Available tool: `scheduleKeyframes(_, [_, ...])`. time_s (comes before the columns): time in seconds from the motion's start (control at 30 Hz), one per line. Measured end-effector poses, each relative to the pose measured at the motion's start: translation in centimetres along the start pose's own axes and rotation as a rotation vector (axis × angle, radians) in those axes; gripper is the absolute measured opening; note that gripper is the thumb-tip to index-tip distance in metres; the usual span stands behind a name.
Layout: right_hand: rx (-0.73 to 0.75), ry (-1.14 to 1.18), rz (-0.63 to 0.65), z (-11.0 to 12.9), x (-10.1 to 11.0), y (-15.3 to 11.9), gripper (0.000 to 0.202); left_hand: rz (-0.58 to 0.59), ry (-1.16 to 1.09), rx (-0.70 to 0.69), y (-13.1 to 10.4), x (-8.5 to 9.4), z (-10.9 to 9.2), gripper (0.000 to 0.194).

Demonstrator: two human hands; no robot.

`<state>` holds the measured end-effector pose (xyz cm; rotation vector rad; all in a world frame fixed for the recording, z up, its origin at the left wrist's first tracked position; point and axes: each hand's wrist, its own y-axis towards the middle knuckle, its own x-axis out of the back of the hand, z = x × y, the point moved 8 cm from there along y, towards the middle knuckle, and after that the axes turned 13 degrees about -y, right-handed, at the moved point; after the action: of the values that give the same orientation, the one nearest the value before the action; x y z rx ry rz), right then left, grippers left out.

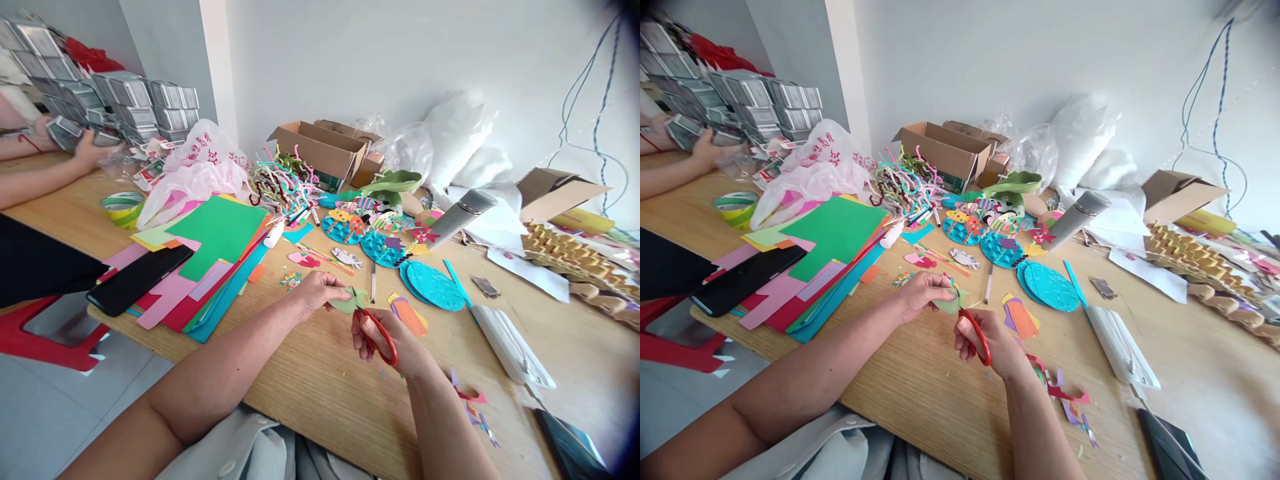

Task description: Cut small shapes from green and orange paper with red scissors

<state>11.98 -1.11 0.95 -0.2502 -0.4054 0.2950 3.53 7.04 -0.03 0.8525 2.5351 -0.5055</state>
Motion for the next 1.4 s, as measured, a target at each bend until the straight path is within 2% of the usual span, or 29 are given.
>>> scheduleKeyframes(0.5, [0.006, -0.01, 0.002, 0.2, 0.0, 0.1, 0.047, 0.004, 0.018, 0.019, 0.0, 0.0, 0.0, 0.024])
scheduleKeyframes(0.8, [-0.032, -0.014, -0.009, -0.8, 0.2, 0.0, 0.034, 0.016, 0.031, 0.017, 0.2, 0.1, 0.2, 0.024])
scheduleKeyframes(1.0, [-0.053, -0.072, -0.021, -1.0, 0.4, 0.0, 0.035, 0.019, 0.031, 0.021, 0.2, 0.2, 0.3, 0.023])
scheduleKeyframes(1.4, [-0.049, -0.045, -0.035, -0.7, 0.4, 0.0, 0.038, 0.014, 0.002, 0.006, 0.3, 0.2, 0.3, 0.025])
